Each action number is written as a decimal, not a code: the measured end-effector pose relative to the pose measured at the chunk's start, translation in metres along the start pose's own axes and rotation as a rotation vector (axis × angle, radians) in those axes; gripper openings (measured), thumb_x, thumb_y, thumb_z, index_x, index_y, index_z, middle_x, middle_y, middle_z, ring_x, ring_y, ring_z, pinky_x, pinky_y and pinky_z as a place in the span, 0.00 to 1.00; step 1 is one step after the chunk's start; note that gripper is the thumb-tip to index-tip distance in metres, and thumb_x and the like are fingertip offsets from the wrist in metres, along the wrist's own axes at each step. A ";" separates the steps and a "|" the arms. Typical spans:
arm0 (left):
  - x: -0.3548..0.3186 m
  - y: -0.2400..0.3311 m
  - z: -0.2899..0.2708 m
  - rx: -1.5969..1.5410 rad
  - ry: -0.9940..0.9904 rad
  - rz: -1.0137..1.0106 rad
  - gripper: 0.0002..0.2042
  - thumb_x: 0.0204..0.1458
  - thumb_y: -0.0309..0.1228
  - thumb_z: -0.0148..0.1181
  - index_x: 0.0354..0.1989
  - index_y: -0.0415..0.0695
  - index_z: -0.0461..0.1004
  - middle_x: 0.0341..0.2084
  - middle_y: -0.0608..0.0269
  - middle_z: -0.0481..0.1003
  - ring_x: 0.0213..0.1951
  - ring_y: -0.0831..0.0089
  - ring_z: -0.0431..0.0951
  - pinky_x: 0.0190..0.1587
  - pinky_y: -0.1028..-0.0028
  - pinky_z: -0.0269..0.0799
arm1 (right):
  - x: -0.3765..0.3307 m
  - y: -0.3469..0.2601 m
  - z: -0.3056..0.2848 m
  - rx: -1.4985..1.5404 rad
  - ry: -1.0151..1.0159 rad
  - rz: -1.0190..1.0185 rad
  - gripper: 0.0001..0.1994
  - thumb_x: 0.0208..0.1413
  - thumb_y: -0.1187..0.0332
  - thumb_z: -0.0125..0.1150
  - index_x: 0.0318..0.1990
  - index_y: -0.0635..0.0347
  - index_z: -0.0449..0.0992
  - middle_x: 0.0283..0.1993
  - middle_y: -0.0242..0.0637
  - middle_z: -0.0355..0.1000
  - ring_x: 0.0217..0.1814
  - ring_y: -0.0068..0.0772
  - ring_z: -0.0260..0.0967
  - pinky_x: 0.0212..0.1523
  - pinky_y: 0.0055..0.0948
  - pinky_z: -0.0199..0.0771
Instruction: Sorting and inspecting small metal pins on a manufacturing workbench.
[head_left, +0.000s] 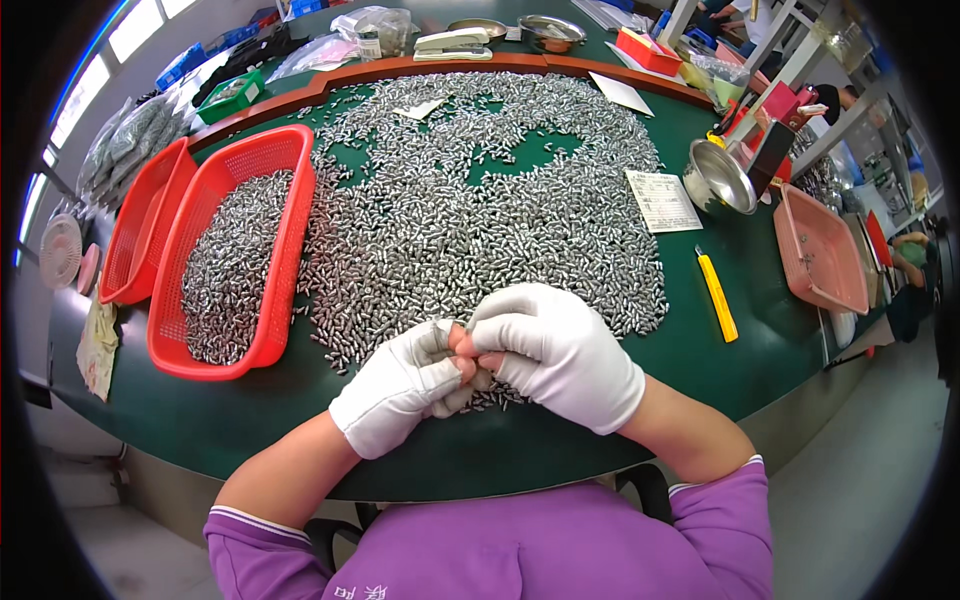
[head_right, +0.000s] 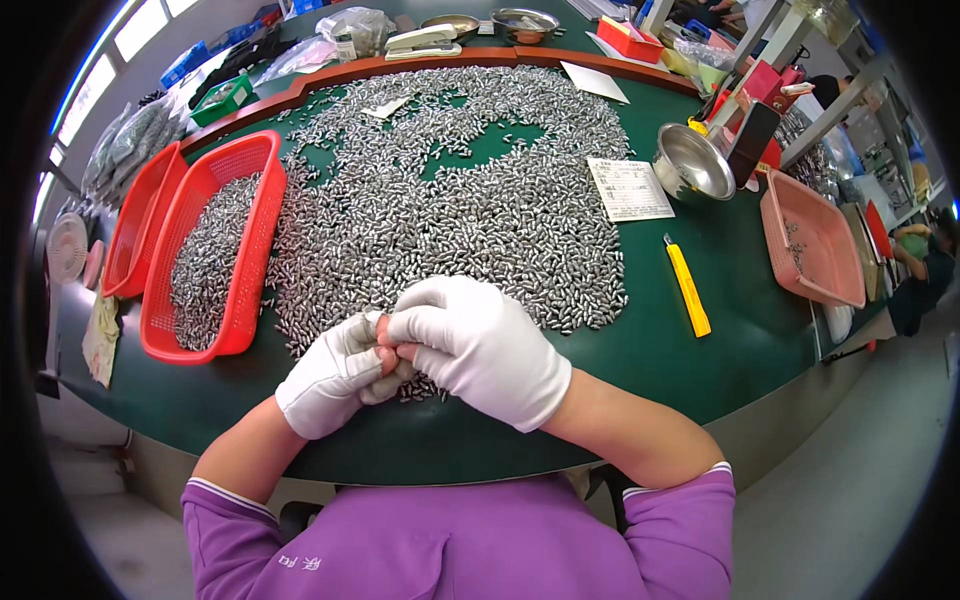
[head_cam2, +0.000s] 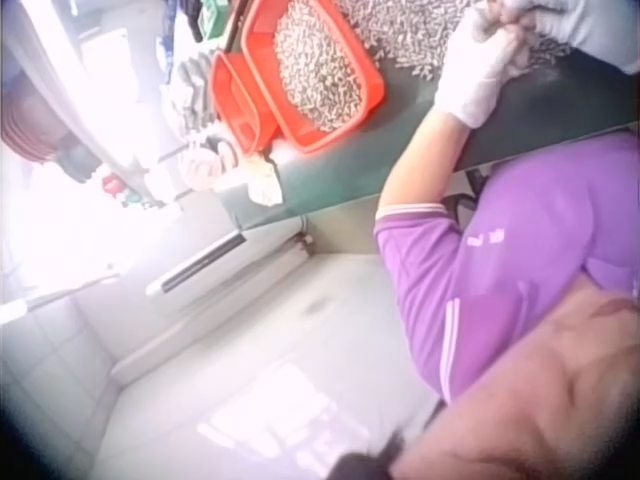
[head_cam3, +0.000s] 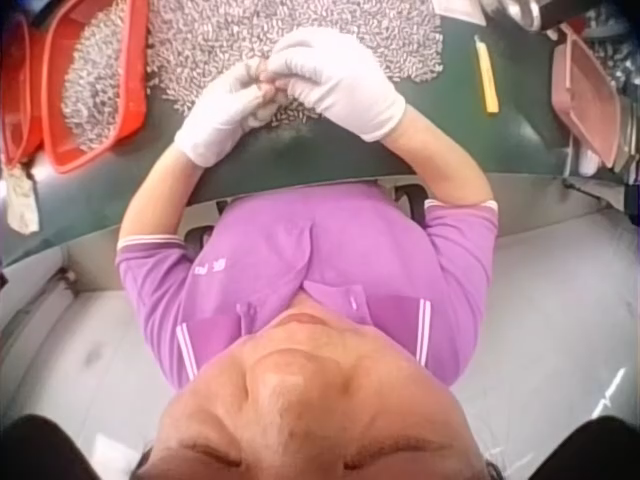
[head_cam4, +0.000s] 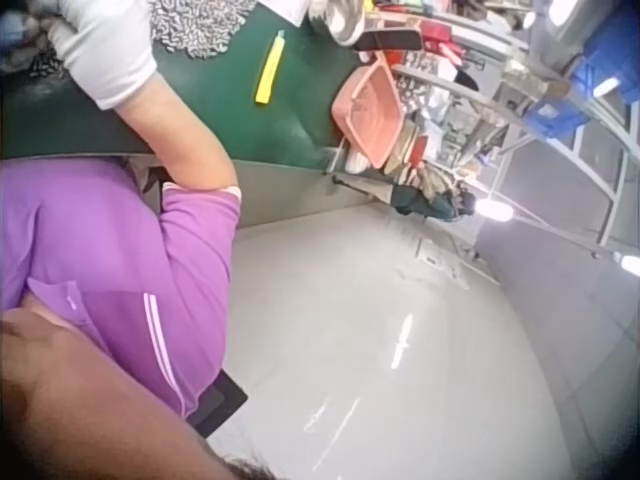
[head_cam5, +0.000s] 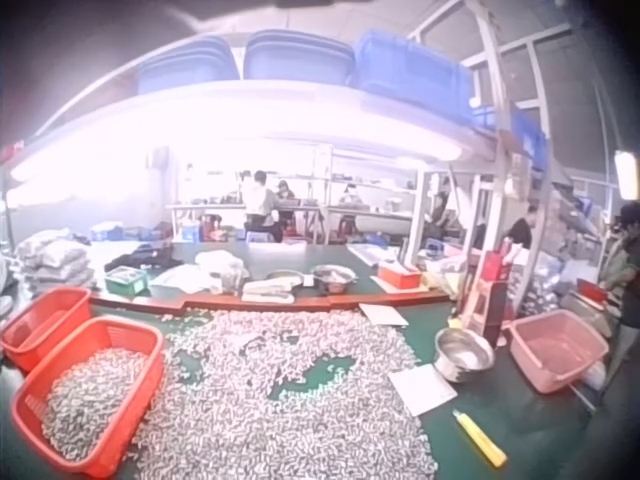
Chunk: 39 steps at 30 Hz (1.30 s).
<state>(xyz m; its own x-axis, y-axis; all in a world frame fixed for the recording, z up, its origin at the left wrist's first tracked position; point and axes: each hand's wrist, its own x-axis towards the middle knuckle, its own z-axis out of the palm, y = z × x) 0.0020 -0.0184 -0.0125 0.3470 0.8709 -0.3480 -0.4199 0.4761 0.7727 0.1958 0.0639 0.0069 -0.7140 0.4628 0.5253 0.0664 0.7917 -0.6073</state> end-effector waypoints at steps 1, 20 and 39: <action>0.000 0.000 0.000 -0.010 -0.001 -0.003 0.11 0.59 0.35 0.61 0.44 0.45 0.70 0.33 0.68 0.75 0.26 0.84 0.67 0.29 0.84 0.61 | 0.000 -0.001 -0.004 -0.003 0.003 0.045 0.11 0.44 0.76 0.68 0.38 0.58 0.79 0.37 0.39 0.75 0.36 0.41 0.74 0.36 0.34 0.76; 0.003 0.002 -0.004 -0.022 -0.086 0.014 0.12 0.61 0.40 0.57 0.45 0.46 0.72 0.35 0.68 0.75 0.28 0.85 0.66 0.31 0.84 0.62 | 0.001 0.008 -0.019 -0.312 0.071 0.152 0.06 0.45 0.75 0.66 0.30 0.57 0.75 0.33 0.36 0.72 0.36 0.41 0.72 0.38 0.37 0.73; 0.002 -0.004 -0.005 -0.149 -0.040 0.055 0.11 0.59 0.38 0.60 0.44 0.46 0.70 0.34 0.67 0.76 0.27 0.85 0.67 0.30 0.84 0.63 | 0.010 -0.002 -0.010 -0.311 -0.020 -0.212 0.08 0.40 0.70 0.64 0.31 0.56 0.75 0.26 0.32 0.70 0.24 0.37 0.70 0.21 0.33 0.70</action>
<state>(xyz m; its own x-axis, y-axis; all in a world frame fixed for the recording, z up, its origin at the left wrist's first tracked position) 0.0000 -0.0184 -0.0193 0.3520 0.8922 -0.2831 -0.5578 0.4428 0.7019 0.1958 0.0706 0.0196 -0.7482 0.2699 0.6060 0.1220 0.9539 -0.2742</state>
